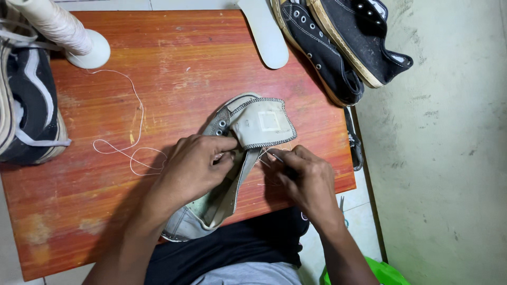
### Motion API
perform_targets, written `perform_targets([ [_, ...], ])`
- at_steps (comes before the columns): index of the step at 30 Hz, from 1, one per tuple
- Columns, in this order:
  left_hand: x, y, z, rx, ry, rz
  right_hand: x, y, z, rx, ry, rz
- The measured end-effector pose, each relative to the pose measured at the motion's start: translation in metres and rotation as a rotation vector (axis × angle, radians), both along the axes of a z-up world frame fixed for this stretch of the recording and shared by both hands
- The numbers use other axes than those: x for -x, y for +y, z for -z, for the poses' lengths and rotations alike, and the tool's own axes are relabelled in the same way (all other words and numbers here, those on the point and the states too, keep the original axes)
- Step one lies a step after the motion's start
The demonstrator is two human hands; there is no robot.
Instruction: The person sews the upper of a grey canvas shoe using a needle and white thread. They repeatedly insert the needle through the shoe's eyelet area and pull the thread tight to secure the stitching.
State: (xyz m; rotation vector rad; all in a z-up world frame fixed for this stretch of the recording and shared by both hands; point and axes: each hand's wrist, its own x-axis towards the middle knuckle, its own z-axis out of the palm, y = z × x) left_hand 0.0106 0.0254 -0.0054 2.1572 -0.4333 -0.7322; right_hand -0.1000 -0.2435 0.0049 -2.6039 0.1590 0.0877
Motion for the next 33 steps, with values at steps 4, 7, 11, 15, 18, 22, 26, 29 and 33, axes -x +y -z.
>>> perform_targets([
  [4, 0.001, -0.005, -0.003, 0.003, -0.026, 0.010, -0.007, 0.013, 0.016, -0.021, -0.052, -0.020],
  [7, 0.002, -0.007, 0.001, -0.034, -0.013, 0.024, -0.007, 0.012, 0.032, -0.064, -0.161, -0.005],
  [11, 0.000, -0.008, -0.002, -0.027, 0.012, -0.005, -0.006, 0.016, 0.035, -0.060, -0.199, 0.044],
  [15, -0.003, -0.004, -0.009, -0.067, 0.078, -0.032, -0.007, 0.019, 0.032, -0.050, -0.249, 0.051],
  [18, -0.001, -0.005, -0.005, -0.044, 0.074, -0.030, -0.012, 0.021, 0.024, -0.112, -0.207, 0.026],
  [22, 0.001, -0.006, -0.012, -0.041, 0.050, -0.032, -0.004, 0.009, 0.036, -0.160, -0.155, 0.010],
  [26, 0.001, -0.009, -0.009, -0.024, 0.001, -0.025, 0.001, 0.010, 0.023, -0.244, -0.038, 0.055],
  [29, 0.004, -0.010, -0.013, -0.026, -0.052, -0.011, 0.009, 0.006, 0.022, -0.418, 0.041, 0.061],
  [33, 0.011, -0.013, -0.001, -0.087, -0.173, 0.034, 0.014, -0.028, 0.012, -0.756, 0.085, -0.087],
])
